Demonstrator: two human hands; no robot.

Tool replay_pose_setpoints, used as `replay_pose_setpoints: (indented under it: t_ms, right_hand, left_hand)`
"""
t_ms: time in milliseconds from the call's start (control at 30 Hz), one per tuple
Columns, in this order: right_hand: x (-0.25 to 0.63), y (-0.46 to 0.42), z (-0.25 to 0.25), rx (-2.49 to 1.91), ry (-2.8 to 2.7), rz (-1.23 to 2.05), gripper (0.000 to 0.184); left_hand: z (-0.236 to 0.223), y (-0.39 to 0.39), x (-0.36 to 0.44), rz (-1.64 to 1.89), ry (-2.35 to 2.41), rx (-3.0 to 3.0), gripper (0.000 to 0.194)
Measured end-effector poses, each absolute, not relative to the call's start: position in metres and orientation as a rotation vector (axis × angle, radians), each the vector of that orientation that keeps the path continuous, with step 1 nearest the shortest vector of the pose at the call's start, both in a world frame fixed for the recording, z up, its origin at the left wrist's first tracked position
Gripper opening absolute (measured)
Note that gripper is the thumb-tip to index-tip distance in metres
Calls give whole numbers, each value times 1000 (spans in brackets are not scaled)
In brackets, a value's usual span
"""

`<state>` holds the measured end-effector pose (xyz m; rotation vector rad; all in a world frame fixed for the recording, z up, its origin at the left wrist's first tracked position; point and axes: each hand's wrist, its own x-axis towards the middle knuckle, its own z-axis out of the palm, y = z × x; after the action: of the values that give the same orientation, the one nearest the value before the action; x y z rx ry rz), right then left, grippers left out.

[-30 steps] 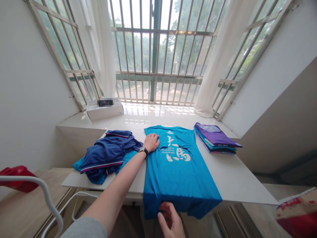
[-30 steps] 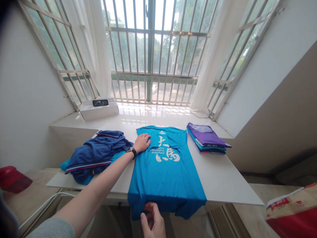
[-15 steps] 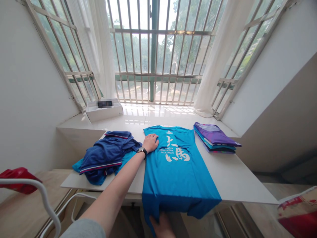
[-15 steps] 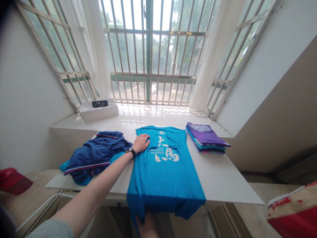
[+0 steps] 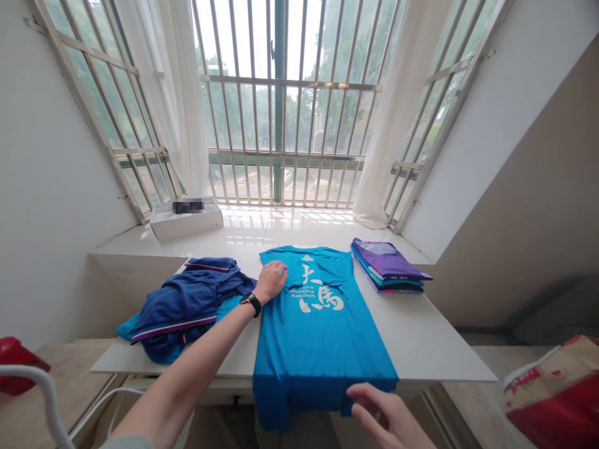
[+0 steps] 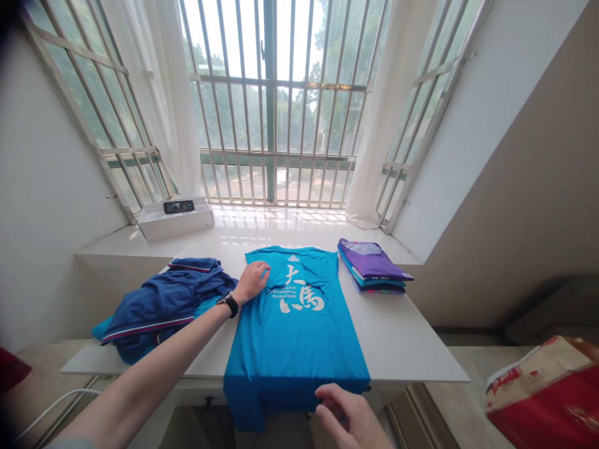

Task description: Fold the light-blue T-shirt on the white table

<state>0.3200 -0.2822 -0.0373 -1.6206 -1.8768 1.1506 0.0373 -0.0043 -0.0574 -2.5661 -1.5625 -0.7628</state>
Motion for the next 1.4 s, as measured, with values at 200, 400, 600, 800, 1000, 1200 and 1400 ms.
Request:
replay_pose_setpoints:
  t_ms: [200,400,600,800,1000,1200,1400]
  right_hand:
    - [354,-168,-27,-1488,-1783,650,47]
    - [334,-44,-54,-1643,-2215,133,61]
    - [326,-15,-87,-1909,-2354,171,82]
    - [319,6,-85,-1962,-2330,182,79]
    - [318,10,-86,-1965,-2325,179,78]
    - [319,8,-86,-1961,-2328,200,79]
    - [319,5,-82,-1912,-2329,185,71]
  left_hand:
    - [-57,-31,51,-602,-1515,-2641,40]
    - [-72,-28,66,-419,-1792,-2646,60]
    - [-85,-16,62,-454,-1758,-2638,66]
    - [-80,12,59,-389,-1755,-2667,67]
    - [-78,17,59,-413,-1744,-2666,65]
    - [-80,12,58,-497,-1745,-2641,63]
    - [-62,12,59,-789,-1894,-2661,52]
